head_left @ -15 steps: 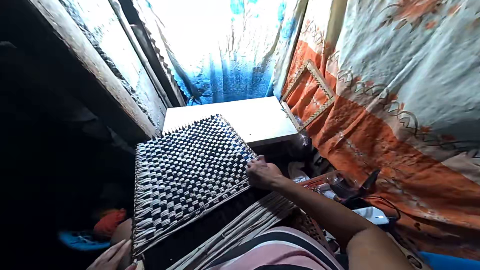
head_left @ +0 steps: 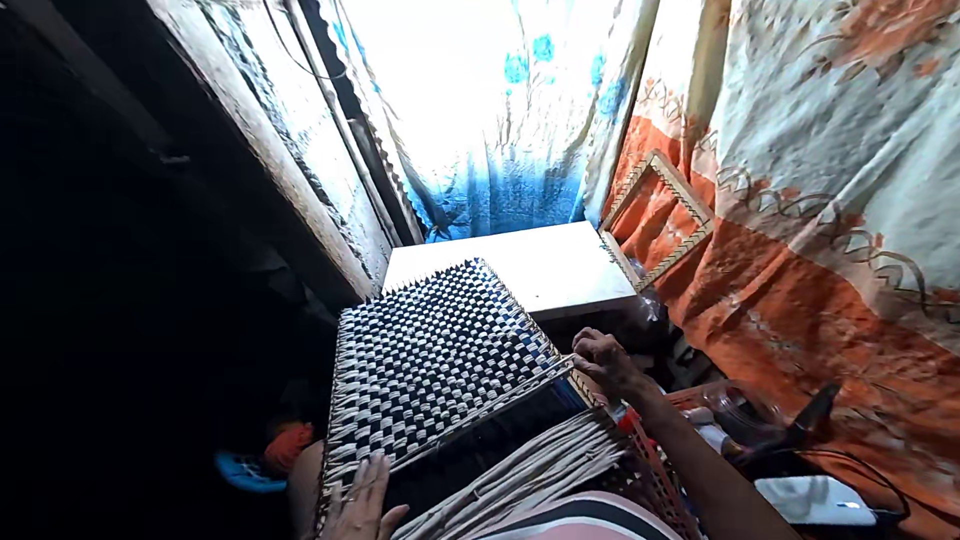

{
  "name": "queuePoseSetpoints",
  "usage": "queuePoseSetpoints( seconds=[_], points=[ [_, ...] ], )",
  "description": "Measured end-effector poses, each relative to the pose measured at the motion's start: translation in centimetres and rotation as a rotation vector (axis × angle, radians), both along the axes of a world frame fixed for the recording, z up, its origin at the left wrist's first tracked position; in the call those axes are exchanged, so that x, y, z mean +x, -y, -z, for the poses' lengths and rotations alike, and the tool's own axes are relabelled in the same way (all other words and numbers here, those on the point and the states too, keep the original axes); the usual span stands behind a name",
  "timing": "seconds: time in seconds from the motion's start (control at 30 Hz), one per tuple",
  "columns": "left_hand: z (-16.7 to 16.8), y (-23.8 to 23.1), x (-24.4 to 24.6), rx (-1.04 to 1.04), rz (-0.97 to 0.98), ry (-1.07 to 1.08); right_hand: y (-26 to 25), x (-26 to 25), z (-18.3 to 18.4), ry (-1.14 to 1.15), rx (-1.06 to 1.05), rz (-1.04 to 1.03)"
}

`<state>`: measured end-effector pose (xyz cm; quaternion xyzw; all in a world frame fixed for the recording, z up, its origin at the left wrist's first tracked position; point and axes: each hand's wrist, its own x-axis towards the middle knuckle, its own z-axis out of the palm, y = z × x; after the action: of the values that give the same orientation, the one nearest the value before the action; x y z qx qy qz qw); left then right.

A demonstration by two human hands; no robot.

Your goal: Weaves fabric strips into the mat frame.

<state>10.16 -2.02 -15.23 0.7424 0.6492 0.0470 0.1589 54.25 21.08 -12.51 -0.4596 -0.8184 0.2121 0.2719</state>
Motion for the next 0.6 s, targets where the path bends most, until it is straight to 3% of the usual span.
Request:
queuePoseSetpoints(
  seconds=[0.07, 0.2, 0.37, 0.5, 0.6],
  points=[
    [0.1, -0.8, 1.3, 0.035, 0.047, 0.071, 0.2, -0.1, -0.7, -0.161, -0.140, -0.046],
    [-0.3, -4.0, 5.3, 0.120, 0.179, 0.272, 1.0, -1.2, -3.4, -0.733, -0.548, -0.171],
    [-3.6, -8.5, 13.7, 0.280, 0.314, 0.668, 1.6, -4.7, -7.0, -0.951, -0.604, -0.231],
    [-7.8, -10.7, 19.4, 0.327, 0.135, 0.880, 1.0, -8.4, -7.7, -1.072, -0.624, -0.392],
    [-9.2, -11.9, 19.5, 0.297, 0.009, 1.110, 1.7, -13.4, -6.4, -1.195, -0.813, -0.500]
  ],
)
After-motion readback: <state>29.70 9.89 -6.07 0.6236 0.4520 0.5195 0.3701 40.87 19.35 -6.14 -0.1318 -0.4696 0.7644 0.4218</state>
